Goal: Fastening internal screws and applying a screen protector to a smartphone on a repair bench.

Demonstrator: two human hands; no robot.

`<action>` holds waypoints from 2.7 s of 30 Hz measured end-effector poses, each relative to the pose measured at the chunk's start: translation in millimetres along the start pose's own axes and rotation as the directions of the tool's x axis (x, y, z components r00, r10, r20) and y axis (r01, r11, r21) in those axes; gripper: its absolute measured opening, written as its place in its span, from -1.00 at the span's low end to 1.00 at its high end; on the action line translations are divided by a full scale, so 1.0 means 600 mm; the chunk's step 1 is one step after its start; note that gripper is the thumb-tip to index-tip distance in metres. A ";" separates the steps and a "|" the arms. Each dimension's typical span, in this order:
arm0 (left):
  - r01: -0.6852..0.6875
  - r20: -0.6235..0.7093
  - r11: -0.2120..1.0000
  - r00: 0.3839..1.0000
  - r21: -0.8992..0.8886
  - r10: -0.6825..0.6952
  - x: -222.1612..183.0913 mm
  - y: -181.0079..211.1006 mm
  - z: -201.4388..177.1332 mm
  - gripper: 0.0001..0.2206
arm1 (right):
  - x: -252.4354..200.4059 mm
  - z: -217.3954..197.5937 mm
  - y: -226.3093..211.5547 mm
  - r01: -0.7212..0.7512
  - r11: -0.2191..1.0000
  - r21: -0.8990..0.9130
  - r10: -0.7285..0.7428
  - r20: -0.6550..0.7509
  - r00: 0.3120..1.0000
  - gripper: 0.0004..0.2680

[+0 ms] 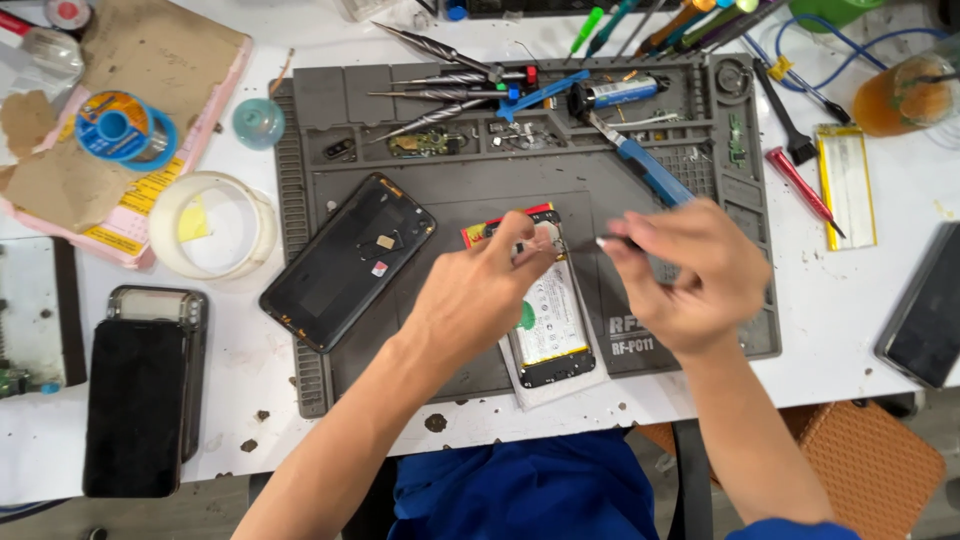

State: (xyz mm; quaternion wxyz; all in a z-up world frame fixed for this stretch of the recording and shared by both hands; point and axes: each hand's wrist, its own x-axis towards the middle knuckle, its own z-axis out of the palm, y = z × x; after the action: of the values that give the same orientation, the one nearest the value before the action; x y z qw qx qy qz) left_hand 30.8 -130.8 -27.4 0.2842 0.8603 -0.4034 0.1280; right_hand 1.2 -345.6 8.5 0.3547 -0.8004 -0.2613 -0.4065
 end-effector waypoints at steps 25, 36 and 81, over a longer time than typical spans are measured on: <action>-0.002 0.015 0.999 1.000 0.052 0.001 -0.007 0.011 0.000 -0.81 | -0.026 0.021 -0.005 -0.216 0.963 0.164 0.227 -0.053 0.972 -0.76; 0.020 0.029 0.999 0.999 0.049 -0.022 -0.007 0.012 0.002 -0.80 | -0.031 0.021 0.008 -0.225 0.923 0.313 0.238 -0.004 0.971 -0.80; 0.037 0.086 0.997 0.995 0.070 -0.043 -0.011 0.020 0.012 -0.84 | -0.030 0.011 -0.005 -0.184 0.958 0.218 0.182 0.033 0.983 -0.74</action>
State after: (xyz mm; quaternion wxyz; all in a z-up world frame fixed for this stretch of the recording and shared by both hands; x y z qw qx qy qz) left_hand 17.4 -137.2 -31.8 0.2392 0.8821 -0.3937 0.0985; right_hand -7.6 -341.2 -8.2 0.4756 -0.7795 -0.2318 -0.3354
